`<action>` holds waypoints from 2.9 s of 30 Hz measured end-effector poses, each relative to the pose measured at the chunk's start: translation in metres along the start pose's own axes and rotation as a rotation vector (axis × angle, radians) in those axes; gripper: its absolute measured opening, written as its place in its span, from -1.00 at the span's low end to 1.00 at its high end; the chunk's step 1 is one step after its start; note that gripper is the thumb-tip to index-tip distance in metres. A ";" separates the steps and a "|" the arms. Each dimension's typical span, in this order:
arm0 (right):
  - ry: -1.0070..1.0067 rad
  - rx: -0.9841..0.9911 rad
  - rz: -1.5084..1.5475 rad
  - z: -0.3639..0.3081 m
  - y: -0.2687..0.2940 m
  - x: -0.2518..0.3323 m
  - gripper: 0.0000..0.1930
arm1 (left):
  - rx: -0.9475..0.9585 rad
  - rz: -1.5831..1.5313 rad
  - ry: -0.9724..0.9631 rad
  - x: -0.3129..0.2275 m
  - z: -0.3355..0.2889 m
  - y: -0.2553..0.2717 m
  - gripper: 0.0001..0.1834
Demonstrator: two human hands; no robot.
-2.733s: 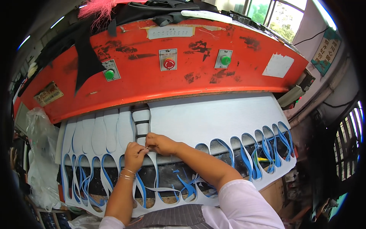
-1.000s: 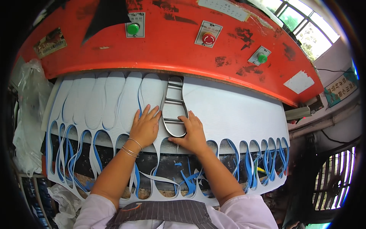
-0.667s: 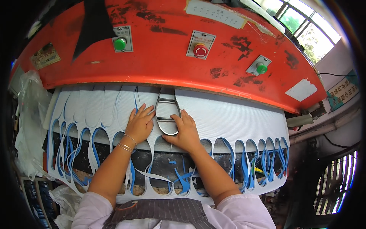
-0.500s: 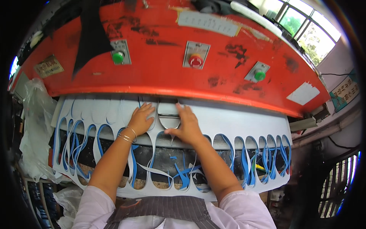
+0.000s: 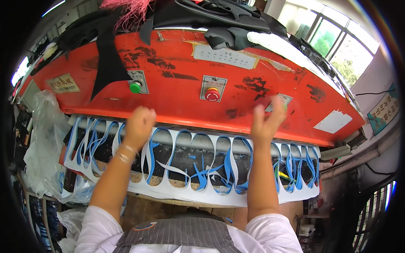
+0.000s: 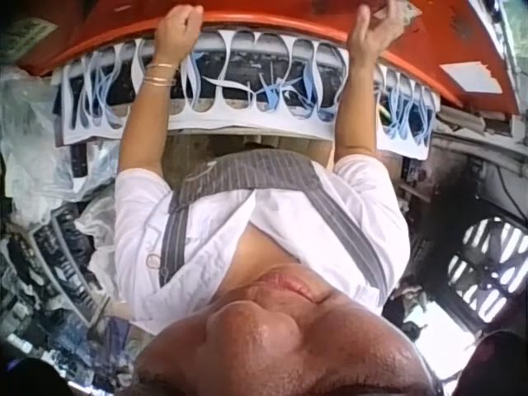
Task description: Use a metal die and an industrial press machine to cut shoe component shapes from a sheet of material.
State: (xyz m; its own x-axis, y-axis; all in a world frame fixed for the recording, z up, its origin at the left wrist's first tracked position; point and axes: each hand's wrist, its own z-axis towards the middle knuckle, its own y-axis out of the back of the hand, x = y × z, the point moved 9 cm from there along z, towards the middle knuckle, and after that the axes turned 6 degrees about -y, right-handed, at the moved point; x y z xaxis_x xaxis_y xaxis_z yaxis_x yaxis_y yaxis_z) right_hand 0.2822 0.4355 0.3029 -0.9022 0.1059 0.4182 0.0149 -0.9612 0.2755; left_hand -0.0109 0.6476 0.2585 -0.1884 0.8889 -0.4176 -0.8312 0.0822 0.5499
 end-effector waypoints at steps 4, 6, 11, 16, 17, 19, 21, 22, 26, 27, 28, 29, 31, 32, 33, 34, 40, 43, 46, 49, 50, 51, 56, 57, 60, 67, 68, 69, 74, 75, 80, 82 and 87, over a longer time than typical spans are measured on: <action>0.007 0.964 0.042 -0.136 -0.034 0.068 -0.64 | 0.579 -0.036 0.283 -0.022 -0.129 -0.052 -0.66; -0.122 1.325 0.171 -0.202 -0.029 0.086 -0.55 | 0.718 -0.039 0.351 -0.042 -0.167 -0.049 -0.66; -0.013 1.384 0.012 -0.244 -0.006 0.127 -0.40 | 0.467 0.065 0.313 -0.081 -0.202 -0.018 -0.70; 0.021 1.254 -0.146 -0.263 0.000 0.130 -0.30 | 0.312 0.192 0.126 -0.103 -0.213 -0.015 -0.79; 0.023 1.257 -0.144 -0.266 -0.001 0.132 -0.30 | 0.312 0.193 0.130 -0.102 -0.216 -0.015 -0.79; 0.037 1.180 -0.158 -0.267 0.000 0.132 -0.29 | 0.282 0.197 0.103 -0.102 -0.220 -0.015 -0.80; 0.039 1.157 -0.150 -0.282 0.006 0.129 -0.29 | 0.290 0.182 0.105 -0.101 -0.236 -0.020 -0.78; 0.013 1.213 -0.126 -0.295 0.008 0.126 -0.28 | 0.343 0.163 0.140 -0.100 -0.245 -0.023 -0.78; -0.039 1.586 -0.094 -0.312 -0.001 0.117 -0.26 | 0.717 0.062 0.271 -0.073 -0.248 -0.042 -0.62; -0.098 1.749 -0.081 -0.314 -0.003 0.115 -0.27 | 0.958 0.002 0.357 -0.065 -0.255 -0.051 -0.56; -0.206 1.915 0.048 -0.312 -0.010 0.107 -0.34 | 1.148 0.006 0.414 -0.055 -0.245 -0.058 -0.49; -0.391 1.786 0.275 -0.287 -0.026 0.101 -0.42 | 1.194 0.061 0.364 -0.051 -0.219 -0.058 -0.56; -0.289 1.347 0.256 -0.225 -0.066 0.080 -0.56 | 0.752 -0.030 0.252 -0.040 -0.153 -0.068 -0.69; -0.302 1.236 0.133 -0.205 -0.085 0.076 -0.58 | 0.602 -0.105 0.194 -0.033 -0.130 -0.075 -0.75; -0.238 1.092 0.186 -0.193 -0.103 0.067 -0.66 | 0.439 -0.177 0.130 -0.025 -0.111 -0.084 -0.80; -0.075 0.959 0.147 -0.195 -0.117 0.063 -0.75 | 0.441 -0.184 0.130 -0.009 -0.114 -0.109 -0.80; 0.060 1.121 0.107 -0.232 -0.169 0.027 -0.79 | 0.574 -0.164 -0.128 0.021 -0.108 -0.179 -0.87; -0.001 1.015 0.323 -0.229 -0.182 0.028 -0.81 | 0.511 -0.274 -0.121 0.041 -0.103 -0.177 -0.88; -0.153 0.928 0.422 -0.195 -0.175 0.022 -0.77 | 0.418 -0.544 0.041 0.042 -0.074 -0.175 -0.89; -0.107 0.879 0.441 -0.190 -0.175 0.015 -0.82 | 0.550 -0.492 -0.015 0.048 -0.077 -0.185 -0.87; -0.084 0.930 0.372 -0.216 -0.172 0.009 -0.83 | 0.671 -0.419 -0.045 0.047 -0.091 -0.197 -0.84; -0.049 0.979 0.311 -0.228 -0.174 0.008 -0.84 | 0.571 -0.180 -0.130 0.039 -0.101 -0.195 -0.79; -0.082 0.917 0.276 -0.226 -0.184 -0.001 -0.84 | 0.436 -0.143 -0.070 0.039 -0.097 -0.194 -0.80; -0.104 0.925 0.273 -0.227 -0.189 0.004 -0.86 | 0.432 -0.134 -0.073 0.040 -0.098 -0.188 -0.80; -0.110 0.937 0.299 -0.236 -0.184 0.012 -0.83 | 0.486 -0.145 -0.026 0.041 -0.109 -0.185 -0.80; 0.180 1.208 0.007 -0.169 -0.220 0.010 -0.49 | 0.371 -0.153 -0.056 0.027 -0.113 -0.176 -0.75; 0.353 1.167 -0.070 -0.158 -0.230 0.020 -0.38 | 0.318 -0.107 -0.053 0.027 -0.117 -0.172 -0.76; 0.462 1.071 -0.146 -0.154 -0.239 0.026 -0.45 | 0.350 -0.090 0.039 0.025 -0.120 -0.173 -0.78; 0.753 1.208 -0.172 -0.183 -0.279 0.057 -0.53 | 0.306 -0.329 0.138 0.029 -0.118 -0.162 -0.75; 0.761 1.209 -0.158 -0.182 -0.284 0.054 -0.53 | 0.302 -0.318 0.148 0.026 -0.113 -0.162 -0.75; 0.653 0.885 0.229 -0.173 -0.255 0.038 -0.81 | 0.209 -0.202 0.236 0.021 -0.132 -0.165 -0.27; 0.401 0.532 0.354 -0.131 -0.214 0.017 -0.83 | 0.412 0.128 0.157 0.016 -0.137 -0.178 -0.02; -0.407 0.713 -0.117 -0.059 -0.165 -0.076 -0.77 | 0.779 0.491 0.422 0.029 -0.093 -0.200 -0.46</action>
State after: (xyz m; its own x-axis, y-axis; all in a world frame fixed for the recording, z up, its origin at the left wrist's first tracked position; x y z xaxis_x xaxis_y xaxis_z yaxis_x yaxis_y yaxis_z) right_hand 0.3227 0.5709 0.1753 -0.6904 0.4110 0.5953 0.3236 -0.5605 0.7623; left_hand 0.1009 0.6152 0.0690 -0.7122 0.6841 -0.1572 -0.0678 0.1559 0.9854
